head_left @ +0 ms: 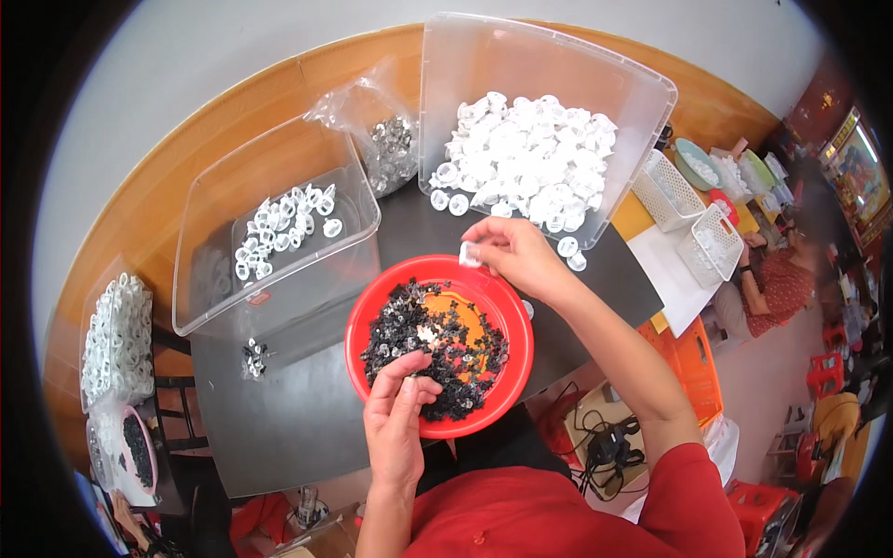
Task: The recorder is assembling small plastic and metal components, placing them into white plastic caps.
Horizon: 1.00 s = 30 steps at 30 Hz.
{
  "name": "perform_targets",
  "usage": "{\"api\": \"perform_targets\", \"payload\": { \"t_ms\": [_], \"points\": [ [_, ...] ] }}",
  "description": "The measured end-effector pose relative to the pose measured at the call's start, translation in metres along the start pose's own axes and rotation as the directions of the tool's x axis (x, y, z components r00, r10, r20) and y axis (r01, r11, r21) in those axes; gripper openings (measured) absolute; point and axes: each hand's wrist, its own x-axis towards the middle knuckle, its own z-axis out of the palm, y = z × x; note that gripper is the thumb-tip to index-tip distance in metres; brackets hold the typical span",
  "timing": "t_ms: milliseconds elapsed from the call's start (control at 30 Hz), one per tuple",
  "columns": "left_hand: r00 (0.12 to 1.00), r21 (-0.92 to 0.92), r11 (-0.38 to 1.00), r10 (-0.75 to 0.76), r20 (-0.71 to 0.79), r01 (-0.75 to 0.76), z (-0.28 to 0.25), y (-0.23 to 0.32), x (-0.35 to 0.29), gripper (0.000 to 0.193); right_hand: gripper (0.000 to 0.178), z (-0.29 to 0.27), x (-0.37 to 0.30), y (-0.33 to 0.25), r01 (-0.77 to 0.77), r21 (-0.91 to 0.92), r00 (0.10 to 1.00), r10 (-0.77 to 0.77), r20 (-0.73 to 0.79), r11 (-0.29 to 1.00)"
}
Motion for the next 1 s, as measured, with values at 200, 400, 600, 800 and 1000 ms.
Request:
{"api": "perform_targets", "payload": {
  "t_ms": [200,400,600,800,1000],
  "points": [
    [0.992,0.154,0.98,0.124,-0.003,-0.122,0.016,-0.005,0.005,0.044,0.016,0.015,-0.056,-0.039,0.039,0.296,0.931,-0.143,0.337,0.955],
    [0.99,0.098,0.985,0.141,0.005,-0.141,0.015,-0.01,0.005,0.034,0.017,0.026,-0.076,-0.05,0.089,0.29,0.891,-0.206,0.404,0.953],
    [0.999,-0.046,0.999,0.014,-0.05,-0.016,0.003,-0.005,0.006,0.037,0.017,0.023,-0.075,-0.05,0.014,0.246,0.958,-0.083,0.273,0.969],
    [0.999,-0.185,0.982,-0.042,-0.025,0.037,-0.004,0.0,0.006,0.029,0.017,0.007,-0.062,-0.019,0.24,-0.28,0.971,-0.228,0.075,0.929],
    [0.996,-0.258,0.966,-0.036,-0.081,0.014,-0.001,0.003,0.007,0.035,0.011,0.009,-0.06,0.0,0.273,-0.472,0.957,-0.286,0.046,0.838]
  ]
}}
